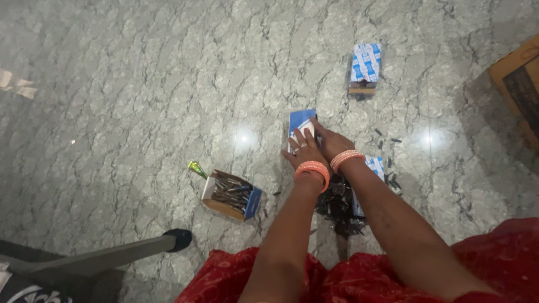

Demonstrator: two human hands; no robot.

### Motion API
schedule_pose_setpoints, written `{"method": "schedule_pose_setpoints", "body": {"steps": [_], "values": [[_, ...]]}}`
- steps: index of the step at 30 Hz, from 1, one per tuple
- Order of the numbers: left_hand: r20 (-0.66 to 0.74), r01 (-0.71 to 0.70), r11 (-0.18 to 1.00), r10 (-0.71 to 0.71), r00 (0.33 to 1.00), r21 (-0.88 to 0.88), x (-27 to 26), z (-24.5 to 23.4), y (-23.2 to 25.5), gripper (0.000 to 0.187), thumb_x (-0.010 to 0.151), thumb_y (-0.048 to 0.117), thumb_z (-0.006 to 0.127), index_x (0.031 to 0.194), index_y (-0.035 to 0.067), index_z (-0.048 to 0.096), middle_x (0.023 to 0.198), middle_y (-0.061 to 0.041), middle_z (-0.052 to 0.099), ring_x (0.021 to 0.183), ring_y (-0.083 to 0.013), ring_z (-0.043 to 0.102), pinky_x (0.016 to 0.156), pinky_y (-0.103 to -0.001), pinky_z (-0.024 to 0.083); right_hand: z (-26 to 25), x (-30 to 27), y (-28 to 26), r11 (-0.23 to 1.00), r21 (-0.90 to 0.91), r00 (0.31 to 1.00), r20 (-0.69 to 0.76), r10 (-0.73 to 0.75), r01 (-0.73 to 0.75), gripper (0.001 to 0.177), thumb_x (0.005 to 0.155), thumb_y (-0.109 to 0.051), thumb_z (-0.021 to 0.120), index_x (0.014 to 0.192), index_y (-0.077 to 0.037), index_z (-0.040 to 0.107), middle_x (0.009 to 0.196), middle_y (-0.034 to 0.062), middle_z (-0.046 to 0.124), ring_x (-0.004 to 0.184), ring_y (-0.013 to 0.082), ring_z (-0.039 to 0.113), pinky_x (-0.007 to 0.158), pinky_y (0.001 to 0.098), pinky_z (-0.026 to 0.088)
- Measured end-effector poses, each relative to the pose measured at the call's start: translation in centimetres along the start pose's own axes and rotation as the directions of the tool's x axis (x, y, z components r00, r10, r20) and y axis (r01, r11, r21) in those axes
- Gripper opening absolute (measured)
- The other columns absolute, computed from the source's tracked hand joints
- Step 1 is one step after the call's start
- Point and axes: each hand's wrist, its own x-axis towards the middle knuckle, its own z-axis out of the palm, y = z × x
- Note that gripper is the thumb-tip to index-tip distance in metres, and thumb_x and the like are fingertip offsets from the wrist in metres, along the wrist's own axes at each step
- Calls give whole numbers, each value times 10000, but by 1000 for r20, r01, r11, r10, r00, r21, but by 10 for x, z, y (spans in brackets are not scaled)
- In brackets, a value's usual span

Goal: The person sits on the floor and sorts small metal fasteners from a pile into a small cardboard box. They handle the fasteners by hand, picking them up and placing them into the box.

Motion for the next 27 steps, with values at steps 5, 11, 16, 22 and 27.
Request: {"method": "schedule_pose_setpoints", "body": {"steps": [5,11,16,22,27], "values": [[-52,-54,998,55,997,14,4,25,-7,1018,918,417,628,1637,64,1,1718,-173,8,1577,-408,59,1199,-664,103,6,-3,0,999,12,998,-50,-37,37,734,977,-294,475,1627,-378,145,1375,193,604,1187,404,624,971,502,497],[-34,-31,995,34,999,98,10,28,-5,978,948,401,599,1636,82,-17,1717,-161,-21,1571,-405,33,1180,-710,89,9,-2,0,999,-48,1000,-28,-9,8,749,985,-295,450,1644,-383,104,1411,170,588,1225,382,614,998,503,492],[6,-33,982,33,999,187,16,30,-6,904,992,350,540,1640,82,-32,1719,-165,-36,1561,-421,32,1170,-730,87,11,0,-4,992,-129,1000,0,15,-14,731,1006,-322,419,1645,-385,70,1424,152,587,1232,379,614,998,521,495],[-83,-12,994,22,996,110,17,37,-8,917,976,352,557,1644,116,-24,1729,-139,-35,1578,-413,21,1194,-702,87,7,4,-8,993,-117,998,60,25,-18,731,1029,-334,421,1663,-315,58,1328,223,636,1195,403,639,1004,514,491],[-89,-82,942,55,995,-327,41,53,-47,808,898,368,595,1601,155,257,1674,-128,286,1448,-378,381,1185,-489,334,21,25,20,988,143,997,-64,-47,56,704,964,-265,519,1633,-230,305,1284,252,673,1148,409,667,981,460,518]]}}
